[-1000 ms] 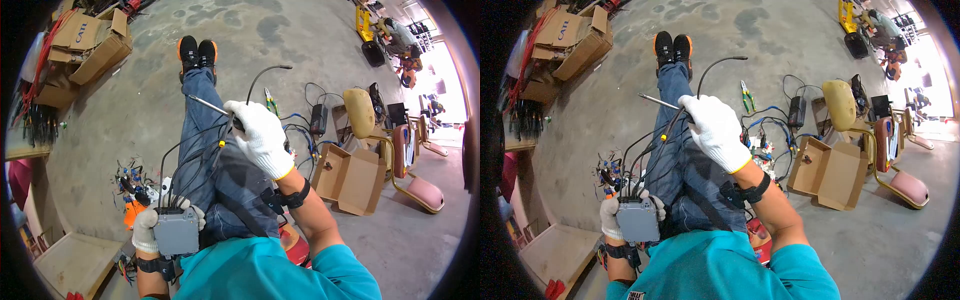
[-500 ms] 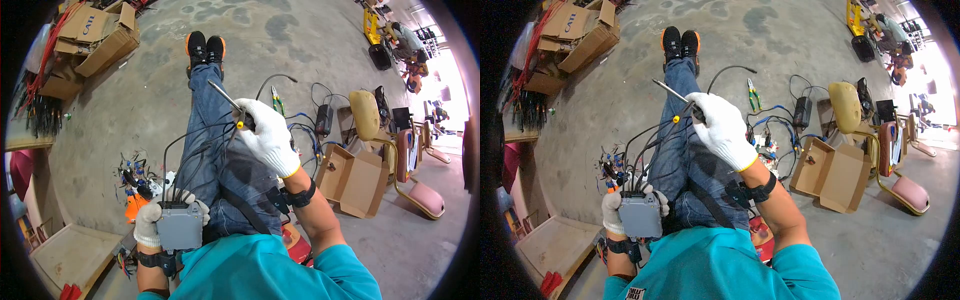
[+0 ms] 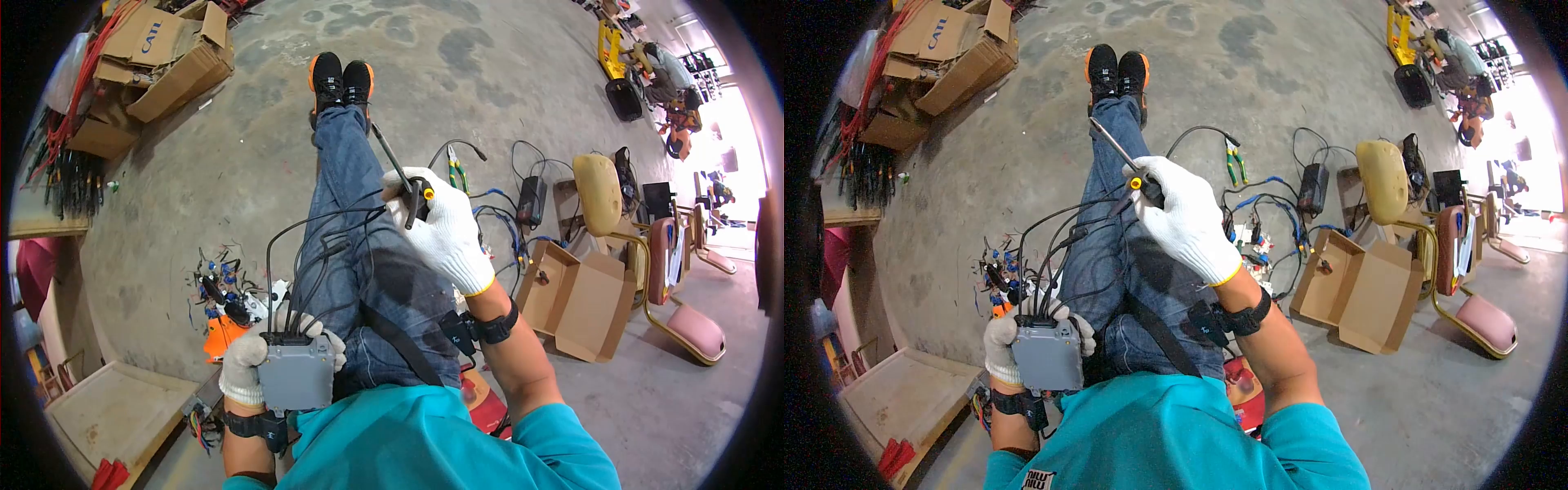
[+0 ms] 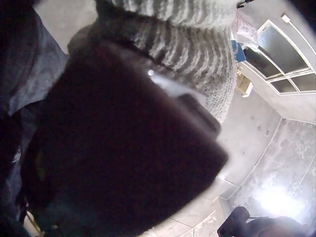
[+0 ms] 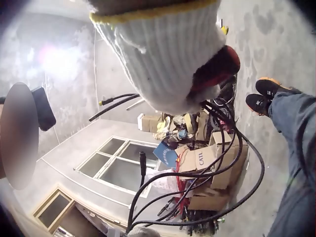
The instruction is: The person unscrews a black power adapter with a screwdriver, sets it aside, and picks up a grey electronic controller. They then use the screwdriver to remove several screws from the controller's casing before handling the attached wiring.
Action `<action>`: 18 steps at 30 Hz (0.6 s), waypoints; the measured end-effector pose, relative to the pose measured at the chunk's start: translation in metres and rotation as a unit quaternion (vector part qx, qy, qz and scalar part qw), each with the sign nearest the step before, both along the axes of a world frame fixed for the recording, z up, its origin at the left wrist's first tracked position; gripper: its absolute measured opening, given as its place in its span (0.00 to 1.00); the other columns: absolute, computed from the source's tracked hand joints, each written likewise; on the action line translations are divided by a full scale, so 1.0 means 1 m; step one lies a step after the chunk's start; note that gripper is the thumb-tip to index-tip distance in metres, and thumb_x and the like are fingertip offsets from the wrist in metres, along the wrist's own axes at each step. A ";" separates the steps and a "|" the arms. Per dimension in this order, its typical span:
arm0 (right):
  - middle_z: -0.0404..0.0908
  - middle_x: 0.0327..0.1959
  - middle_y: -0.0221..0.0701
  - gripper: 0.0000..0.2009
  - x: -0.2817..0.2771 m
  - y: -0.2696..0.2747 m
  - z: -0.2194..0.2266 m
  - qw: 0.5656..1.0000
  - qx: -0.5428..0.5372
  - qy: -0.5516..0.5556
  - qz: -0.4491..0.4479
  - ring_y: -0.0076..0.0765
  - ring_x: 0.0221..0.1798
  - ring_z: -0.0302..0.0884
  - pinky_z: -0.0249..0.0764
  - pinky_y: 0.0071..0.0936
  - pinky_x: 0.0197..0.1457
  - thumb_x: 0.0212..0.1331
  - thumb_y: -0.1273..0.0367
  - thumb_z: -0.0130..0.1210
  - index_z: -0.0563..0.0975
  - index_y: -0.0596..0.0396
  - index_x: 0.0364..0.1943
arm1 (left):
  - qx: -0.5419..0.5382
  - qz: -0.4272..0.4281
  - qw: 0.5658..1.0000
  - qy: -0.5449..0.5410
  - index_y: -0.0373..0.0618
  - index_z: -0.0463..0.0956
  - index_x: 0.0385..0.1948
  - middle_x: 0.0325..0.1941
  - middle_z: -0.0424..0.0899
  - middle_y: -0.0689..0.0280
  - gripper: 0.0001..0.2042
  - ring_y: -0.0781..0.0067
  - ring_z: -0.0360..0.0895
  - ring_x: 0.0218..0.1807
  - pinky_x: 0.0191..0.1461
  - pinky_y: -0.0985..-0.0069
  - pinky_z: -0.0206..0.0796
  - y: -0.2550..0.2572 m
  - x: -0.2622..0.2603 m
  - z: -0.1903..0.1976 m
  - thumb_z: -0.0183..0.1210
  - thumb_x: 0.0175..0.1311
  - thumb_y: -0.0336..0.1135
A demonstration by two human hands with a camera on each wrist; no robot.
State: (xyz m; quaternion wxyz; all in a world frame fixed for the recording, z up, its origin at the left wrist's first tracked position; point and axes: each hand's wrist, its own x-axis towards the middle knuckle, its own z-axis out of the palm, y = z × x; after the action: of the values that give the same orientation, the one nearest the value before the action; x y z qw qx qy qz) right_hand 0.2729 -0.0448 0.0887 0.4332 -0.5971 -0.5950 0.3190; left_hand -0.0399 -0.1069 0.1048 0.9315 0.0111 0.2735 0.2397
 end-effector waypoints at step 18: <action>0.88 0.41 0.38 0.16 0.000 0.000 0.003 0.999 -0.016 0.028 0.003 0.36 0.46 0.88 0.82 0.30 0.52 0.56 0.79 0.59 0.80 0.58 0.51 | 0.063 -0.017 0.996 0.060 0.39 0.81 0.57 0.56 0.75 0.25 0.36 0.24 0.78 0.55 0.60 0.38 0.74 -0.005 0.000 -0.001 0.65 0.42 0.52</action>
State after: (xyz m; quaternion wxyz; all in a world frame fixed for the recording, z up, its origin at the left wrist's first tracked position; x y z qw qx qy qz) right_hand 0.2727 -0.0452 0.0915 0.4390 -0.5929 -0.5796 0.3462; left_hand -0.0398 -0.1119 0.1033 0.9148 0.0891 0.3130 0.2391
